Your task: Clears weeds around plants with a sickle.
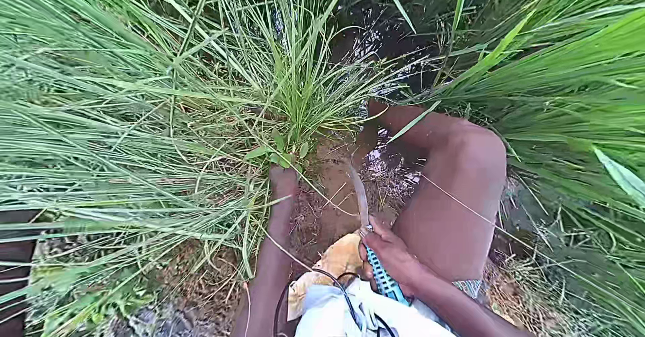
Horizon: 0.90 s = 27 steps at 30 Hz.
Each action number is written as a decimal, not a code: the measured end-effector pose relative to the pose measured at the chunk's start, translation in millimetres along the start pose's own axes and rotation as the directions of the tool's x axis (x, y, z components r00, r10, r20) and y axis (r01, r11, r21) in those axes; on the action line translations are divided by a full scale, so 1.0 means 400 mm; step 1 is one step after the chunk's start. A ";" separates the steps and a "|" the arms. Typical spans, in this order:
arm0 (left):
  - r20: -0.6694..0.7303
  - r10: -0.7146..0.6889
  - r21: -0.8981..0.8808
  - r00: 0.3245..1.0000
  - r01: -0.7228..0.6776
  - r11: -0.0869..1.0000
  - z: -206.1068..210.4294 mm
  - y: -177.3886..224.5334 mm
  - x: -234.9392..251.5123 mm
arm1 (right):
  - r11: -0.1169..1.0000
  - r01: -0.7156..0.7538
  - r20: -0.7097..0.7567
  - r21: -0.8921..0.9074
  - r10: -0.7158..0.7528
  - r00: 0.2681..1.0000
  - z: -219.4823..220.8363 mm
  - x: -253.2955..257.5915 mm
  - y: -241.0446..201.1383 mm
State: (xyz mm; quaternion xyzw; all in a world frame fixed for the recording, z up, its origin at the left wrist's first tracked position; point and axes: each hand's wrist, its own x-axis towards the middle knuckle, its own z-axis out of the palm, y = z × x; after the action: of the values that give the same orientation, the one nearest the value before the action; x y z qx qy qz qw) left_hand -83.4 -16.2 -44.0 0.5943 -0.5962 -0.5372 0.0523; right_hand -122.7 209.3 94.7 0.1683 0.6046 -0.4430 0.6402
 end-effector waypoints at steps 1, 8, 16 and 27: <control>0.000 0.006 -0.034 1.000 -0.006 0.999 0.000 -0.004 -0.003 | 1.000 0.003 0.011 0.005 -0.003 1.000 -0.006 -0.015 0.003; 0.005 0.168 -0.238 0.986 -0.163 0.958 -0.046 -0.004 -0.057 | 0.989 0.093 0.070 0.112 -0.101 0.992 -0.038 -0.124 0.017; 0.147 0.213 0.033 0.966 -0.220 0.975 -0.092 -0.004 -0.103 | 0.909 0.241 -0.165 0.340 -0.194 0.967 -0.028 -0.050 -0.018; 0.409 0.108 0.170 0.906 -0.192 0.967 -0.035 -0.033 -0.126 | 0.965 0.109 -0.025 0.240 -0.106 0.994 -0.025 -0.013 -0.018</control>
State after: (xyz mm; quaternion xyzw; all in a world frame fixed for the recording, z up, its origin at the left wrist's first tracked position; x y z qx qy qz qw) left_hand -50.6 18.0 -18.4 0.4276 -0.6909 -0.5759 -0.0901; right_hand -133.8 214.6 99.9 0.2145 0.5586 -0.5460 0.5864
